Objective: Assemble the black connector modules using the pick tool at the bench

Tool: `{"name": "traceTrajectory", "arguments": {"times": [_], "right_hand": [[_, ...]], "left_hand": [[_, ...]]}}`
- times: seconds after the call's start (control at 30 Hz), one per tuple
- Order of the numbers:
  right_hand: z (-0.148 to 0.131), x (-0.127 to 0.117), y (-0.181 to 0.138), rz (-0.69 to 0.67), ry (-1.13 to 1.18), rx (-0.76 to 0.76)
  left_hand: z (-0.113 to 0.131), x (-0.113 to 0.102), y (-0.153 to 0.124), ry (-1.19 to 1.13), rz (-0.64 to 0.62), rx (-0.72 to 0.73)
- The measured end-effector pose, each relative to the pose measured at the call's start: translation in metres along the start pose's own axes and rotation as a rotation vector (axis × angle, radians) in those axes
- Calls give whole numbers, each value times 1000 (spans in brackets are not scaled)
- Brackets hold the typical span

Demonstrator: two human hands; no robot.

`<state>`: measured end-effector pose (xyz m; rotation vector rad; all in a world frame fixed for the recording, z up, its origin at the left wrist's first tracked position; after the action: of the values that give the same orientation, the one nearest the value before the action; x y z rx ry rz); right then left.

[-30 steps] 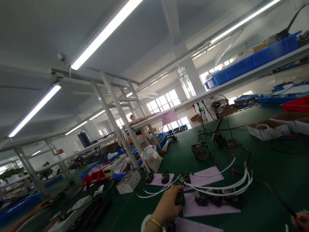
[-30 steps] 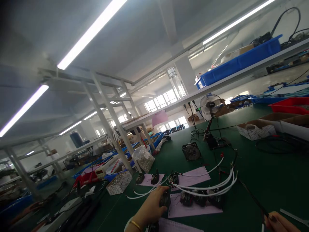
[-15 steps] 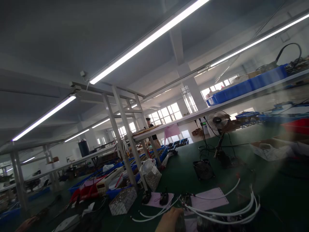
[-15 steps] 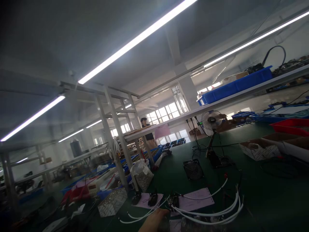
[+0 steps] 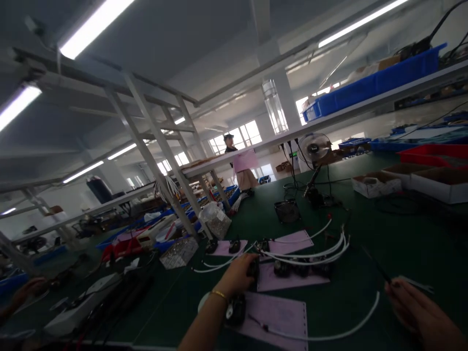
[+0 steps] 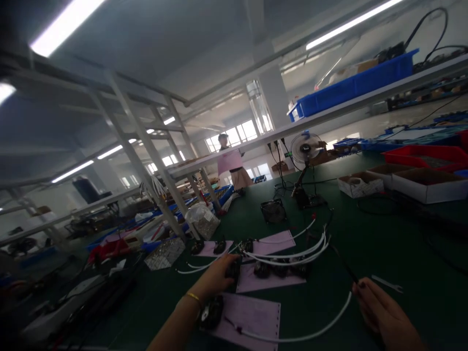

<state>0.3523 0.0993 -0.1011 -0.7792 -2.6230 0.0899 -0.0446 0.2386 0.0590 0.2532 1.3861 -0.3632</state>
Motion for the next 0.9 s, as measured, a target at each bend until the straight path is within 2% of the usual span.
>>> {"name": "traceTrajectory", "arguments": {"times": [0.1,0.2,0.37,0.47,0.63,0.7,0.8,0.9], "right_hand": [[-21,11,-16,-109,38,-73],[-36,16,-23,-178,37,-75],[-40,10,-22,-210,23,-44],[-37,12,-22,-192,24,-23],[-31,15,-23,-51,150,16],[-30,2,-18,10,195,2],[-38,-37,-9,148,216,-118],[-61,-85,-8,330,234,-276]], "left_hand": [[2,-2,4,0,-22,8],[3,-3,8,4,-43,7],[5,-2,8,9,-92,20],[9,2,4,8,-139,44],[22,8,-4,52,-156,40],[23,8,-7,89,-123,26],[18,9,-11,124,-40,-10],[22,24,-18,-61,57,104]]}}
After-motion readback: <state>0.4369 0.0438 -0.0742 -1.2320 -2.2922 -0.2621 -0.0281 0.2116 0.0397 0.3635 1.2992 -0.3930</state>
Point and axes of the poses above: each hand's wrist, its own y-axis towards the middle knuckle, its own x-axis out of the palm, z = x × y, the point moved 2 cm from there along y, towards the middle knuckle, and after that the axes turned 1 degree about z, right-handed, at the moved point
